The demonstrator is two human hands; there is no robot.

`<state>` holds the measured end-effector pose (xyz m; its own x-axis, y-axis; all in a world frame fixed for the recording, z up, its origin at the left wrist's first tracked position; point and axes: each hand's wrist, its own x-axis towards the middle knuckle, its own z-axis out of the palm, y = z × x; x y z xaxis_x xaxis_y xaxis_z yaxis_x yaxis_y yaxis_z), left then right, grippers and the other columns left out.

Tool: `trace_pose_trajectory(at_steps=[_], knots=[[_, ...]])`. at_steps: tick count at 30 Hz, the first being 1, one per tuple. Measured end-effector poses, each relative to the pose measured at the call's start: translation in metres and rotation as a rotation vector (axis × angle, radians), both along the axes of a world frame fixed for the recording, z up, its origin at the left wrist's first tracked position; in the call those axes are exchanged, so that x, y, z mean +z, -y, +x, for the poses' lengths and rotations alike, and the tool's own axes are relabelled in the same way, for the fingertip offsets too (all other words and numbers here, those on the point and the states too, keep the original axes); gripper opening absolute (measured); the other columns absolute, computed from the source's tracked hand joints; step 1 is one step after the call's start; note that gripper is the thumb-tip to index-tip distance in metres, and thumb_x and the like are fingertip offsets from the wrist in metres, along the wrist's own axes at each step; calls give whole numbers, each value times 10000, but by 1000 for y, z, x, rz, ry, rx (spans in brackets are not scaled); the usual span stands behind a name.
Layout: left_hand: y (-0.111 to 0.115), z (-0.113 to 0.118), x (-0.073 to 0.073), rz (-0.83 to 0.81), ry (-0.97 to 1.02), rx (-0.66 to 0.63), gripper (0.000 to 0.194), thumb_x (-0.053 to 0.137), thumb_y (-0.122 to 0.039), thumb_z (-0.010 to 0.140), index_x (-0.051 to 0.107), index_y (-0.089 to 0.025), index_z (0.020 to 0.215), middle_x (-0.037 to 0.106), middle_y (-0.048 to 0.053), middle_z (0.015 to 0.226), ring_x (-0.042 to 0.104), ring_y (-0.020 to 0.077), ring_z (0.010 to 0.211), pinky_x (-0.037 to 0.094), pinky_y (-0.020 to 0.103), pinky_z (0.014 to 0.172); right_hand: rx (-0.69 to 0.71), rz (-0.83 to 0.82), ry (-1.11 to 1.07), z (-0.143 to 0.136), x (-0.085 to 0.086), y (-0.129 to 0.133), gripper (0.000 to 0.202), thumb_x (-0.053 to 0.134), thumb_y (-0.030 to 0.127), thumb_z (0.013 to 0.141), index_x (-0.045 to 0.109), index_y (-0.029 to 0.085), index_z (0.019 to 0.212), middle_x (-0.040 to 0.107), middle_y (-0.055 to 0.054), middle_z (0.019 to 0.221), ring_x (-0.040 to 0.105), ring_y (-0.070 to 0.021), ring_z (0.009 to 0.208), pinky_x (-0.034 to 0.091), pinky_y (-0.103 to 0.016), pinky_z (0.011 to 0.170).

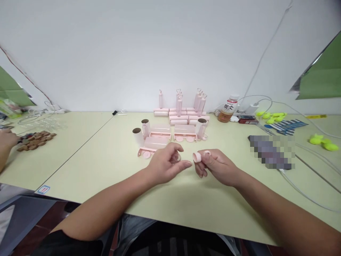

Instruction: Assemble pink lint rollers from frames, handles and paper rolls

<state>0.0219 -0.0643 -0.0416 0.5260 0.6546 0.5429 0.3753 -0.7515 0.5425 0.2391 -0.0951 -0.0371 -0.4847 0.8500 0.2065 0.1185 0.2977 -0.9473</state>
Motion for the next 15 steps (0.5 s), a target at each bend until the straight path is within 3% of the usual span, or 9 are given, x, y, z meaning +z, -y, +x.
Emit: trace_pose_trajectory(at_steps=[3,7,11,15], knots=[[-7,-26,20,31,46,193,358,607,-544,819,542,-203,907,526,-37,636,481,104,549,384,236,540,-60,-29,-81,6,0,-5,541,403,610,949,528,188,634,544,-14,579,526,-143,526,455,-300,562],[-22,-77,36,-256,-309,474,300,535,-511,849,546,-214,801,587,-14,663,528,146,575,354,261,532,-44,-53,53,-3,-3,-7,561,382,646,936,581,173,708,661,-78,800,607,-168,668,505,-324,676],[-36,-114,22,-430,-497,568,384,519,-590,817,529,-226,941,611,5,708,552,190,596,327,277,517,70,69,274,-22,-10,-2,516,366,572,972,646,177,795,702,-109,1067,632,-233,1017,482,-365,897],[-42,-119,4,-543,-436,507,584,594,-669,732,464,-229,1094,625,12,785,591,214,685,370,279,557,181,143,424,-35,-15,0,465,360,501,995,686,195,867,649,-96,1291,586,-238,1182,453,-377,986]])
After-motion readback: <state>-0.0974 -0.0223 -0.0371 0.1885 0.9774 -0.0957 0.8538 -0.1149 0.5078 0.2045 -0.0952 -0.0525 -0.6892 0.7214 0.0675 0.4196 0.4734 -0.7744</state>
